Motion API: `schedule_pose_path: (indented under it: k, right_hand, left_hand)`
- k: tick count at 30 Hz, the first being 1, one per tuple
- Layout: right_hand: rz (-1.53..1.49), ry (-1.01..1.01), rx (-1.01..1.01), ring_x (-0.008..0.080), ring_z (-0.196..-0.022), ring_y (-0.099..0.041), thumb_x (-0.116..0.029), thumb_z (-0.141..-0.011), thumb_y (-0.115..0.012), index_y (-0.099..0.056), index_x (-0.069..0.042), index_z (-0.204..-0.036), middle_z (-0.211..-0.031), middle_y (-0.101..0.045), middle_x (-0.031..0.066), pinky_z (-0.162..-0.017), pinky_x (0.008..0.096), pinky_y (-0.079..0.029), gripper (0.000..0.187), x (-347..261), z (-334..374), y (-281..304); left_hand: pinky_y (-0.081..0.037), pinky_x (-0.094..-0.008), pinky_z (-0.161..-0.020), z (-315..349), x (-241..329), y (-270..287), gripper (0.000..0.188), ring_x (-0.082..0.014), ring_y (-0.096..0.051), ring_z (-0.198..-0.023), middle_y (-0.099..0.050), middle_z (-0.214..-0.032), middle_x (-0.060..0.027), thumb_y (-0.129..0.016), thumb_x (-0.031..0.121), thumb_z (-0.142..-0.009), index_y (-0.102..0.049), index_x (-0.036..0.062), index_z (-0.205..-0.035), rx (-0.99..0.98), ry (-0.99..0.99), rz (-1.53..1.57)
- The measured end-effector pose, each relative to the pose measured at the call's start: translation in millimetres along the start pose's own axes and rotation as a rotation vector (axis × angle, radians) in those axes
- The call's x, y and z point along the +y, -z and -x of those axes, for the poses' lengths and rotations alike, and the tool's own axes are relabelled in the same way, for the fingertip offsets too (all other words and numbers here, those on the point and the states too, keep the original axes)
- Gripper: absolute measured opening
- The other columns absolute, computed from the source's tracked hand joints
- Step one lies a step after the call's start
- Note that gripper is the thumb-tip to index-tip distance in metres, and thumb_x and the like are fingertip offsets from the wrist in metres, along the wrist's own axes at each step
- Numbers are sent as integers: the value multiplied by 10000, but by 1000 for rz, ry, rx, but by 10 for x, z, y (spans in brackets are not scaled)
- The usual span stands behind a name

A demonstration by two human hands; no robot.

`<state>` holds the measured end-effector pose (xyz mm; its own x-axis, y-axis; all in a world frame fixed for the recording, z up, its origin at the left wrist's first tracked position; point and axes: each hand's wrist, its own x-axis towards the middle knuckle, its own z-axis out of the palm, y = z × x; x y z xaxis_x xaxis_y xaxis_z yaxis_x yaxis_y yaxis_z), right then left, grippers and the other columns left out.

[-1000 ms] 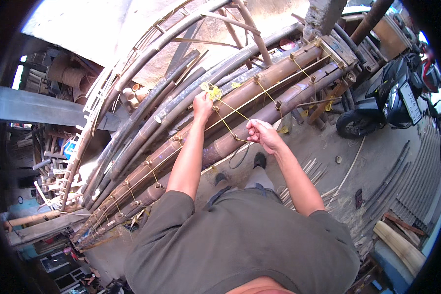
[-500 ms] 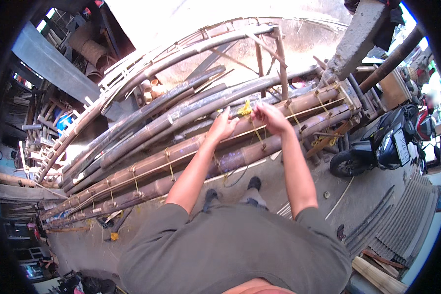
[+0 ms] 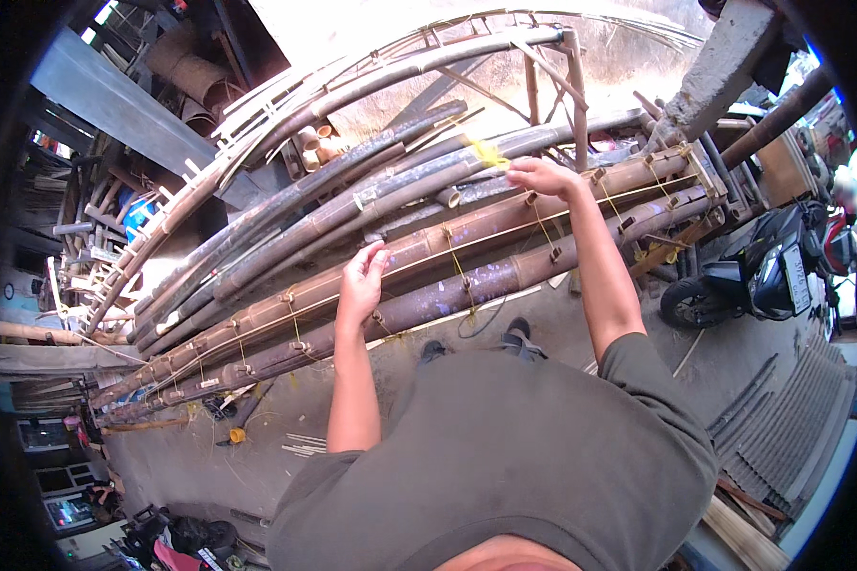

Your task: The person ties thin bamboo sticks to a larger bamboo rack using yellow string. They repeatedly wrap the string around the sticks and rack, then tie knots to secure them in place.

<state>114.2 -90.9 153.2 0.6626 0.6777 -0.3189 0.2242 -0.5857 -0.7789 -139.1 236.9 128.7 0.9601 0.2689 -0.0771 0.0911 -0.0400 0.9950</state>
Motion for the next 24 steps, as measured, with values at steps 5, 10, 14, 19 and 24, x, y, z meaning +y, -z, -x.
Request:
schedule_pose_path:
  k: [5, 10, 14, 19, 24]
  right_hand:
    - [-1023, 594, -210, 234, -1008, -617, -224, -961, -527, -629, 7, -941, -1043, -662, 149, -929, 348, -462, 253, -484, 787, -154]
    - [-509, 155, -453, 228, -838, -669, -278, -920, -574, -676, 3, -924, -913, -700, 126, -798, 372, -527, 298, -417, 1343, -1137]
    - [108, -51, -230, 217, -937, -661, -246, -898, -599, -639, 20, -1069, -1027, -693, 143, -846, 353, -511, 319, -441, 1491, -2124]
    - [-1824, -353, 315, 166, -950, -615, -331, -947, -558, -639, -73, -1085, -940, -658, 54, -885, 337, -495, 303, -480, 1227, -2872]
    - [-1643, 281, 1104, 130, -715, -570, -220, -987, -443, -594, -101, -886, -785, -597, 22, -688, 316, -488, 217, -928, 392, -2813]
  left_hand:
    - [-485, -306, -877, -24, -163, -83, 361, -174, -640, -963, -689, -1048, -106, -559, 258, -968, -613, -21, -1190, -19, -81, -265]
    - [-472, -383, -932, -238, -407, -572, 336, -313, -627, -1077, -651, -1140, -204, -556, 264, -932, -636, 38, -1167, -193, -176, -661]
    - [-505, -487, -812, -321, -451, -828, 239, -396, -649, -929, -681, -977, -200, -579, 240, -888, -641, 69, -1043, -279, -186, -989]
    - [-500, -497, -755, -302, -456, -865, 266, -389, -659, -862, -690, -907, -175, -634, 306, -849, -618, 121, -1039, -226, -210, -947]
    - [-495, -477, -729, -301, -469, -860, 276, -360, -668, -825, -691, -858, -152, -598, 358, -868, -612, 110, -988, -270, -150, -877]
